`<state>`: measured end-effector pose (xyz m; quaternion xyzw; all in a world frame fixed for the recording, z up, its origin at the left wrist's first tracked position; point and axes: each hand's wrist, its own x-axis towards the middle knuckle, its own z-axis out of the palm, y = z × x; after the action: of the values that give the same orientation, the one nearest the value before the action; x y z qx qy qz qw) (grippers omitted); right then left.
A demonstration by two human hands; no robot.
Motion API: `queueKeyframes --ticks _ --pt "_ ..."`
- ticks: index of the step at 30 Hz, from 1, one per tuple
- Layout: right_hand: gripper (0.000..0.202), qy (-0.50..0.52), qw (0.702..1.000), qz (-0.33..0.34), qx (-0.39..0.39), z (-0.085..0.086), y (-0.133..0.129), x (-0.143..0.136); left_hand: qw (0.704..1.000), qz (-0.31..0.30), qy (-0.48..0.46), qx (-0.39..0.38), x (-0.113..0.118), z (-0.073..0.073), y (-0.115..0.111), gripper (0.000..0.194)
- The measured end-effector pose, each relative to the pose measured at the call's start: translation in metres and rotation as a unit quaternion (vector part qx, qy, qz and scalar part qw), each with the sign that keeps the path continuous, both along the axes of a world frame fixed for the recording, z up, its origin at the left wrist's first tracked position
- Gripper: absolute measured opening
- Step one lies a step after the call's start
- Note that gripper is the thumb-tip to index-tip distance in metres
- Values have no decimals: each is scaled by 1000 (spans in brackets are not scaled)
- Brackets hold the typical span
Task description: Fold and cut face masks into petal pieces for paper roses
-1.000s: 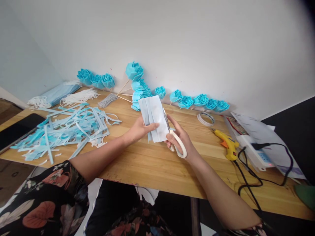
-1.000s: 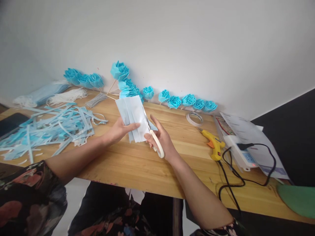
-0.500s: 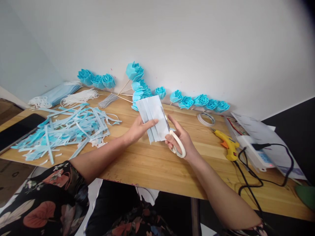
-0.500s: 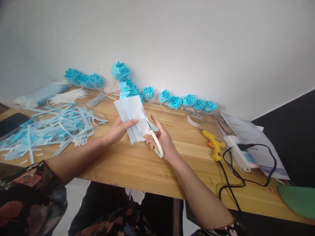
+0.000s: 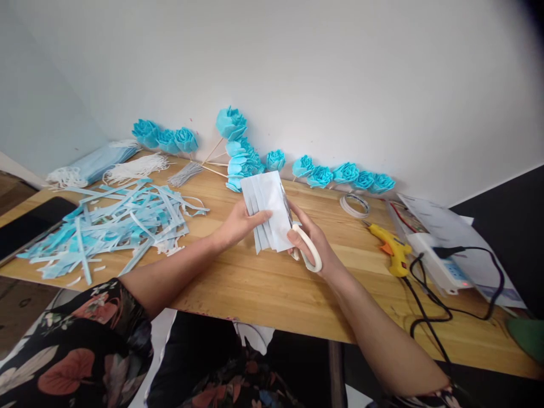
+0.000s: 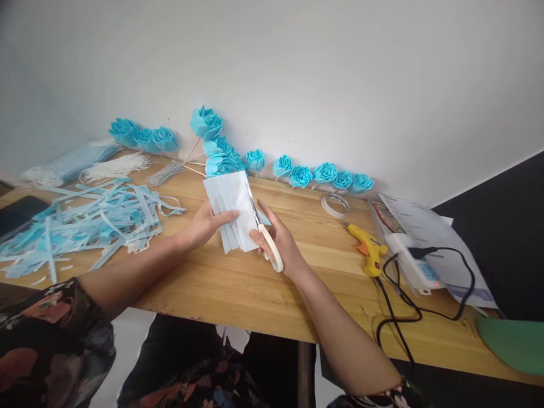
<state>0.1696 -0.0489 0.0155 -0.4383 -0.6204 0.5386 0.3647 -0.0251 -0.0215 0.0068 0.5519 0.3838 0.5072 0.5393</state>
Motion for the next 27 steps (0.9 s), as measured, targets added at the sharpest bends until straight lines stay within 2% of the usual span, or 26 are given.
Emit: queueKeyframes --ticks 10,27 --pt "104 13 1000 -10 -9 4 -2 0 999 -20 22 11 0 1 0 39" --pt "99 8 999 -37 -2 -1 -2 -2 999 -32 14 10 2 -2 1 50"
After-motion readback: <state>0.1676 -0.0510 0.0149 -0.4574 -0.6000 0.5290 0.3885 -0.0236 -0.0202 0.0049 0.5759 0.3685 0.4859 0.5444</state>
